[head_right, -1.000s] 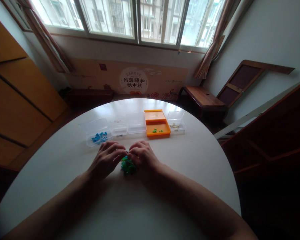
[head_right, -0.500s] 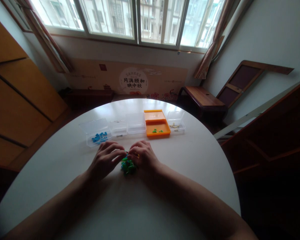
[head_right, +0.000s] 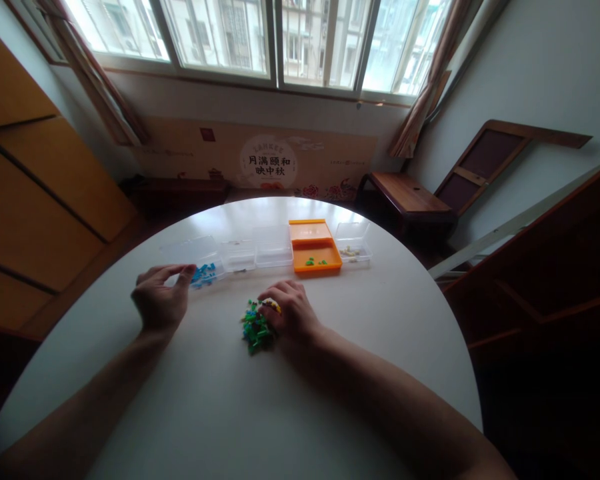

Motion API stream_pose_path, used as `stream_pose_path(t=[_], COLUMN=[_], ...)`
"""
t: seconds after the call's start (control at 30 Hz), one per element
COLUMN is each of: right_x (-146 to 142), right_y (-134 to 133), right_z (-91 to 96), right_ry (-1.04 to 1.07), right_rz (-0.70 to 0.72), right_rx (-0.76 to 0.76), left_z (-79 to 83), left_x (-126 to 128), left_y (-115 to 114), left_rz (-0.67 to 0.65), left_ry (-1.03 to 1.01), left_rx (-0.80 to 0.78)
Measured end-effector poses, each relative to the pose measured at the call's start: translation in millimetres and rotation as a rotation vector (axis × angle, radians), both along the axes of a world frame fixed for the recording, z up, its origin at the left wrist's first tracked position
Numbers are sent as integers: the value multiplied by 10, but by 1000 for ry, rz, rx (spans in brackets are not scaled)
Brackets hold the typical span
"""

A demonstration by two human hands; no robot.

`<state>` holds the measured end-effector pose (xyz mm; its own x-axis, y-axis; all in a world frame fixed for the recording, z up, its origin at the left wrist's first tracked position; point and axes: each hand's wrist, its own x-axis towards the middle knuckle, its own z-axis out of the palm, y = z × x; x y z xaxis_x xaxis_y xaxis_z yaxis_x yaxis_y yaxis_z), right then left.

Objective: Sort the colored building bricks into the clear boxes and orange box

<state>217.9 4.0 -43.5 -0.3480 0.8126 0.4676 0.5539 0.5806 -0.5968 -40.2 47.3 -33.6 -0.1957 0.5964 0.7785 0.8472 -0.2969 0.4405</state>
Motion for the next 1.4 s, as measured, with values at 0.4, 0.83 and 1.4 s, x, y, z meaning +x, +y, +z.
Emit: stream_pose_path(t=[0.4,0.83,1.4], right_x=[-66,-84,-79], right_y=[-1,-41,-10], right_z=[42,98,49], right_ry=[-36,-309,-253], right_rz=[9,145,89], right_rx=[12,56,66], left_z=[122,115,85], left_x=[217,255,295], left_y=[-195,-227,-238], left_rz=[-550,-684,-723], left_ry=[277,398,399], left_rx=[-126,-207,-212])
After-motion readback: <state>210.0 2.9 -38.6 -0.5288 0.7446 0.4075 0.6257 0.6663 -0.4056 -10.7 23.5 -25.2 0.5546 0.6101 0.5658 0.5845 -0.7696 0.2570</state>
